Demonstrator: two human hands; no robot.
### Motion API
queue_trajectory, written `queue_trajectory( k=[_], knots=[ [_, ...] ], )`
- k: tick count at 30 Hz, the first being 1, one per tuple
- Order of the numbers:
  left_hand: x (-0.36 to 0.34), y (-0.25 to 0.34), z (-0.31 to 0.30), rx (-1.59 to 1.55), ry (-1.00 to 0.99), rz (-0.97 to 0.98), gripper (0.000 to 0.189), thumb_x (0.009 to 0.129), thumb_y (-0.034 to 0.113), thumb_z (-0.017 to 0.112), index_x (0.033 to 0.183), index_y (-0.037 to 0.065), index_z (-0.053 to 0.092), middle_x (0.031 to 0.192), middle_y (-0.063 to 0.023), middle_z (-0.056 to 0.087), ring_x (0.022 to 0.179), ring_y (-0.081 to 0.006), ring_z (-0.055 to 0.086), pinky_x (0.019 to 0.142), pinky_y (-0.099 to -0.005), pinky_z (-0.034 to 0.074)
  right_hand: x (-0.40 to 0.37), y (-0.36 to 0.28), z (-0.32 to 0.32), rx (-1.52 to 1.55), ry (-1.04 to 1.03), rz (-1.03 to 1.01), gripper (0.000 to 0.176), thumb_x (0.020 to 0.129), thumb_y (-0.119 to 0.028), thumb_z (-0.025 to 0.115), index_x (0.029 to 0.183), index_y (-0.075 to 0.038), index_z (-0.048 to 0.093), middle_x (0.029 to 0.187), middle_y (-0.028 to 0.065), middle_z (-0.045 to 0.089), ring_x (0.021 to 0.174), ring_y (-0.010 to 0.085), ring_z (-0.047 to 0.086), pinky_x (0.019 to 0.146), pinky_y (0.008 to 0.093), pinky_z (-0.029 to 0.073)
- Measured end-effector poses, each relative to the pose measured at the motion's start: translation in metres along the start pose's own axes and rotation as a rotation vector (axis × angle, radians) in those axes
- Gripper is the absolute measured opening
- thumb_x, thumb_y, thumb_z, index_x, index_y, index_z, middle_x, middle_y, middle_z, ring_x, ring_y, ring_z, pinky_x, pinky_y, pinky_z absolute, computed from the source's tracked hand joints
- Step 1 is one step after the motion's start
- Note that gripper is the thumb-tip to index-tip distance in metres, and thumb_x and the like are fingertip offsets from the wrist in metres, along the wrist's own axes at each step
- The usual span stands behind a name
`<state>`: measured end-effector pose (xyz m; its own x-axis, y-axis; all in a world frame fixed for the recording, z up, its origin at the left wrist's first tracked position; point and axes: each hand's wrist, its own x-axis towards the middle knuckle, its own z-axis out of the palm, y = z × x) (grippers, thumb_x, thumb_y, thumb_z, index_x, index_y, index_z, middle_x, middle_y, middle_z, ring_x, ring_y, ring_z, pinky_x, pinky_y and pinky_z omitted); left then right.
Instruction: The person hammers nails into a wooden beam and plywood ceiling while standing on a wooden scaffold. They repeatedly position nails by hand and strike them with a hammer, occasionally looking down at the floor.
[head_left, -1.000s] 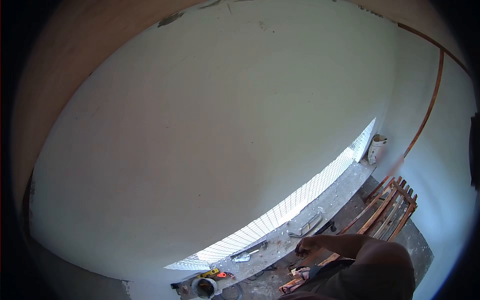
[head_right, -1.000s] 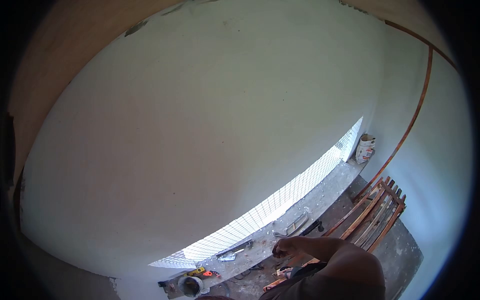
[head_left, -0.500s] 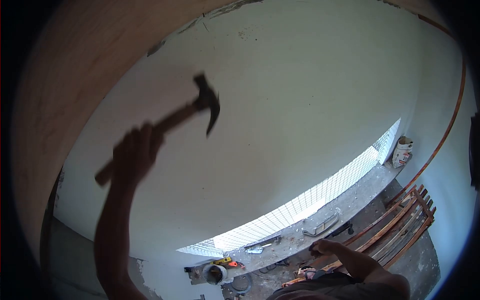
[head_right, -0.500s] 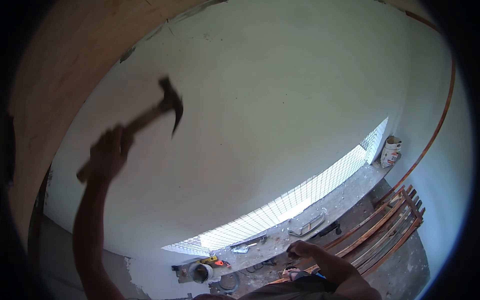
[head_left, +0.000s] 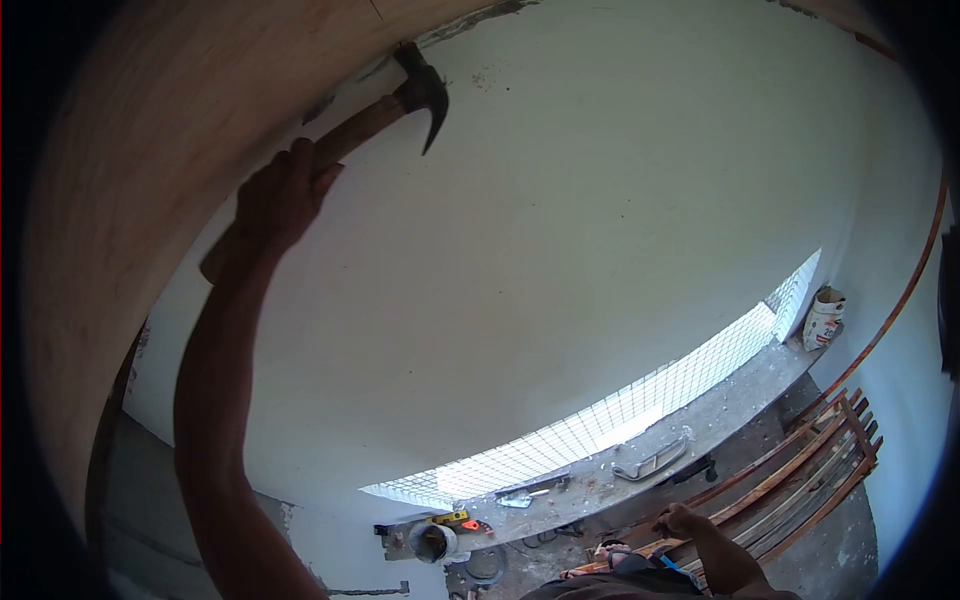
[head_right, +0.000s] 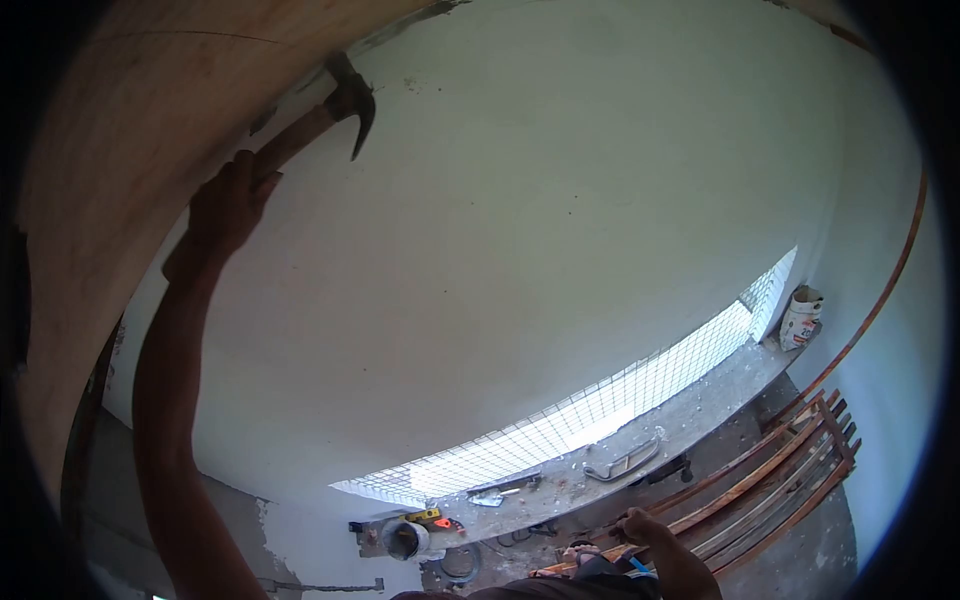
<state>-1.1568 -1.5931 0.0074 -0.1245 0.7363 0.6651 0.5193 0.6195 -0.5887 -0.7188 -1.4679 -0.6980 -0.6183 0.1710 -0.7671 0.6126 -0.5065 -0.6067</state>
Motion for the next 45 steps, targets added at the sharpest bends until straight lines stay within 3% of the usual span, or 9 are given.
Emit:
queue_trajectory(
  k=[7,13,18,22,26,29,32,38,45],
  knots=[
    [-0.012,-0.007,0.005,0.147,0.077,0.274,0.038,0.086,0.042,0.058,0.093,0.007,0.045,0.071,-0.0134,0.058,0.065,-0.03,0.063,0.052,-0.0429,0.052,0.003,-0.019,0.001,0.109,0.128,-0.059,0.012,0.088,-0.002,0.045,0.097,0.006,0.049,0.078,0.0191,0.064,0.053,0.0212,0.057,0.043,0.0309,0.046],
    [0.003,0.009,0.012,0.096,0.075,0.087,0.038,0.087,0.044,0.057,0.092,0.007,0.045,0.07,-0.0136,0.057,0.063,-0.032,0.063,0.052,-0.0438,0.052,0.016,-0.009,0.007,0.153,0.132,-0.039,0.011,0.089,-0.002,0.045,0.1,0.003,0.045,0.08,0.0198,0.063,0.053,0.0219,0.057,0.044,0.0317,0.046],
    [-0.011,-0.002,0.001,0.135,0.053,0.369,0.038,0.085,0.041,0.061,0.088,0.005,0.048,0.065,-0.0133,0.057,0.058,-0.0323,0.061,0.049,-0.0418,0.051,0.014,0.003,0.003,0.233,0.085,-0.04,0.014,0.09,-0.001,0.045,0.102,0.004,0.045,0.08,0.0211,0.062,0.055,0.0242,0.058,0.045,0.0339,0.047],
    [0.023,0.004,-0.002,0.108,0.094,0.081,0.036,0.085,0.039,0.061,0.088,0.006,0.048,0.067,-0.0134,0.057,0.06,-0.0301,0.061,0.051,-0.0412,0.051,0.02,0.019,-0.004,0.258,0.067,-0.044,0.014,0.089,0.001,0.044,0.103,0.004,0.045,0.079,0.021,0.061,0.055,0.0244,0.057,0.046,0.0347,0.047],
    [0.001,0.013,0.002,0.127,0.152,0.285,0.036,0.086,0.04,0.059,0.089,0.007,0.045,0.065,-0.0134,0.056,0.057,-0.0312,0.061,0.051,-0.0416,0.051,0.019,0.011,-0.002,0.408,0.093,-0.042,0.012,0.089,0.002,0.043,0.101,0.003,0.045,0.078,0.0203,0.061,0.054,0.0232,0.056,0.046,0.0345,0.047],
    [-0.006,-0.002,0.001,0.131,-0.005,0.362,0.038,0.084,0.04,0.062,0.091,0.007,0.044,0.067,-0.013,0.057,0.057,-0.0311,0.062,0.051,-0.0423,0.052,0.023,0.013,-0.005,0.42,0.103,-0.05,0.011,0.089,0.001,0.043,0.101,0.002,0.045,0.078,0.02,0.061,0.054,0.0223,0.056,0.045,0.0341,0.047],
    [0.019,0.008,-0.001,0.119,0.05,0.02,0.038,0.084,0.036,0.063,0.094,0.004,0.045,0.072,-0.0166,0.058,0.065,-0.0346,0.062,0.055,-0.0444,0.05,0.032,0.022,-0.01,0.43,0.088,-0.036,0.011,0.09,0.001,0.043,0.101,0.003,0.044,0.078,0.0195,0.062,0.053,0.0218,0.056,0.044,0.0337,0.047],
    [-0.001,0.021,-0.005,0.156,-0.001,0.182,0.039,0.089,0.043,0.054,0.09,0.005,0.044,0.068,-0.0164,0.059,0.06,-0.0335,0.063,0.049,-0.0431,0.052,0.018,0.005,-0.004,0.386,0.019,-0.056,0.008,0.09,-0.001,0.044,0.095,0.004,0.048,0.079,0.0207,0.064,0.053,0.021,0.057,0.043,0.0321,0.047],
    [0.004,0.02,-0.007,0.169,-0.053,0.009,0.04,0.089,0.043,0.054,0.096,0.005,0.044,0.072,-0.018,0.062,0.064,-0.0351,0.064,0.052,-0.0451,0.052,0.014,-0.001,0.002,0.364,0.104,-0.152,0.006,0.088,-0.001,0.048,0.091,0.003,0.051,0.077,0.0181,0.065,0.051,0.0197,0.056,0.043,0.0317,0.046]
  ],
)
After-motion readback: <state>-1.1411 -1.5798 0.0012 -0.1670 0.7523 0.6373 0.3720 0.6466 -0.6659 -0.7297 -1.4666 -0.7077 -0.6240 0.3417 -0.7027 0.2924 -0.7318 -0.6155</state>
